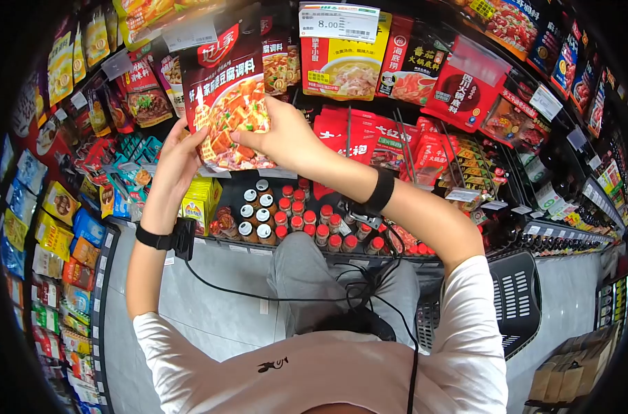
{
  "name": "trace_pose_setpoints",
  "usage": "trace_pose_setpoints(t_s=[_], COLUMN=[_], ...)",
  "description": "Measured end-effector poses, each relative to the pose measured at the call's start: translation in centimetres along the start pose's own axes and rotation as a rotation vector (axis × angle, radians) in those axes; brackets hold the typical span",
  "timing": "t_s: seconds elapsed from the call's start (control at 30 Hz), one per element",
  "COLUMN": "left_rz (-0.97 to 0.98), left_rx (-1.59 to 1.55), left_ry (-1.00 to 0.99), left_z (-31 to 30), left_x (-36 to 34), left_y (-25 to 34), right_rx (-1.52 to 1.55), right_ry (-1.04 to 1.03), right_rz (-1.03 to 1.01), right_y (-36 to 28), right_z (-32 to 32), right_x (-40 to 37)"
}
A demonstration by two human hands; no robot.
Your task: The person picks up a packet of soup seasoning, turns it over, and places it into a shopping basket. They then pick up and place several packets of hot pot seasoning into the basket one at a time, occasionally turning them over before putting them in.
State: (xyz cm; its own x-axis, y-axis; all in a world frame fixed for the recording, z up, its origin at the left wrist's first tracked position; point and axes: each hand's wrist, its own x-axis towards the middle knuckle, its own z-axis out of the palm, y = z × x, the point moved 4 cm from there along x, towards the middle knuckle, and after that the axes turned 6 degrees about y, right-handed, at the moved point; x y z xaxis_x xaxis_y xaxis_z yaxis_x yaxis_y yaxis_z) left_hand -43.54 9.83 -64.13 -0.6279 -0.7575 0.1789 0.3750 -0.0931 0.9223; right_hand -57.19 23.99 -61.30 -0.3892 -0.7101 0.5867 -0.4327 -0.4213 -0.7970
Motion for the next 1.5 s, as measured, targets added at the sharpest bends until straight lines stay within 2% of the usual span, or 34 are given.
trace_pose_setpoints(t_s=[0.27,0.4,0.47,0.53,0.63,0.73,0.77,0.87,0.93,1.0,1.07,1.13,1.2,1.27,1.33,1.37,1.4,1.43,1.47,1.5], left_rz=[0.044,0.028,-0.046,-0.156,-0.264,-0.341,-0.319,-0.418,-0.459,-0.483,-0.478,-0.487,-0.561,-0.654,-0.772,-0.862,-0.953,-1.026,-1.097,-1.175], left_rx=[-0.022,-0.004,0.019,0.072,0.064,0.117,0.104,0.104,0.032,0.039,0.047,0.054,0.075,0.138,0.309,0.296,0.283,0.253,0.272,0.217], left_ry=[0.049,0.034,-0.023,-0.086,-0.214,-0.425,-0.502,-0.661,-0.810,-0.943,-1.057,-1.233,-1.376,-1.433,-1.355,-1.363,-1.369,-1.387,-1.279,-1.290], left_z=[1.8,3.2,5.1,6.6,12.2,18.5,20.8,28.0,33.5,38.8,44.3,50.1,56.3,59.1,60.1,60.6,61.1,61.6,61.3,60.9], left_x=[-5.9,-8.9,-10.8,-12.1,-14.4,-16.1,-16.4,-17.6,-19.0,-20.5,-22.2,-25.2,-30.8,-34.3,-37.4,-38.8,-40.3,-41.9,-43.2,-44.3], left_y=[1.1,-1.1,-2.4,-4.6,-6.6,-9.1,-10.0,-12.1,-13.0,-14.5,-17.9,-20.8,-24.0,-26.9,-28.2,-30.0,-32.9,-36.2,-37.4,-38.6], right_rx=[-0.124,0.057,0.053,-0.030,-0.044,-0.200,-0.190,-0.150,-0.004,-0.274,-0.404,-0.418,-0.599,-0.731,-0.846,-0.786,-0.925,-1.083,-1.242,-1.222], right_ry=[-0.115,-0.189,-0.150,-0.148,-0.107,0.081,0.171,0.282,0.519,0.613,0.761,0.933,1.063,1.114,1.112,1.164,1.112,1.114,1.109,1.065], right_rz=[0.015,0.151,0.109,0.208,0.466,0.605,0.520,0.716,0.685,0.504,0.620,0.604,0.536,0.660,0.766,0.905,0.811,0.911,1.011,1.091], right_y=[-4.6,-6.2,-5.2,-7.0,-8.3,-8.2,-8.0,-11.6,-11.6,-13.8,-17.2,-17.7,-18.4,-17.9,-17.2,-17.3,-14.7,-14.0,-13.3,-11.4], right_z=[-1.0,-2.6,-3.7,-5.9,-9.8,-14.6,-16.2,-21.8,-25.3,-29.4,-32.2,-35.4,-38.8,-41.2,-43.0,-43.3,-45.6,-45.8,-45.8,-46.2], right_x=[-3.7,-7.7,-10.9,-14.1,-18.6,-23.5,-25.1,-28.9,-32.3,-34.8,-37.2,-40.8,-45.5,-49.3,-52.5,-53.5,-56.8,-57.4,-57.7,-58.7])
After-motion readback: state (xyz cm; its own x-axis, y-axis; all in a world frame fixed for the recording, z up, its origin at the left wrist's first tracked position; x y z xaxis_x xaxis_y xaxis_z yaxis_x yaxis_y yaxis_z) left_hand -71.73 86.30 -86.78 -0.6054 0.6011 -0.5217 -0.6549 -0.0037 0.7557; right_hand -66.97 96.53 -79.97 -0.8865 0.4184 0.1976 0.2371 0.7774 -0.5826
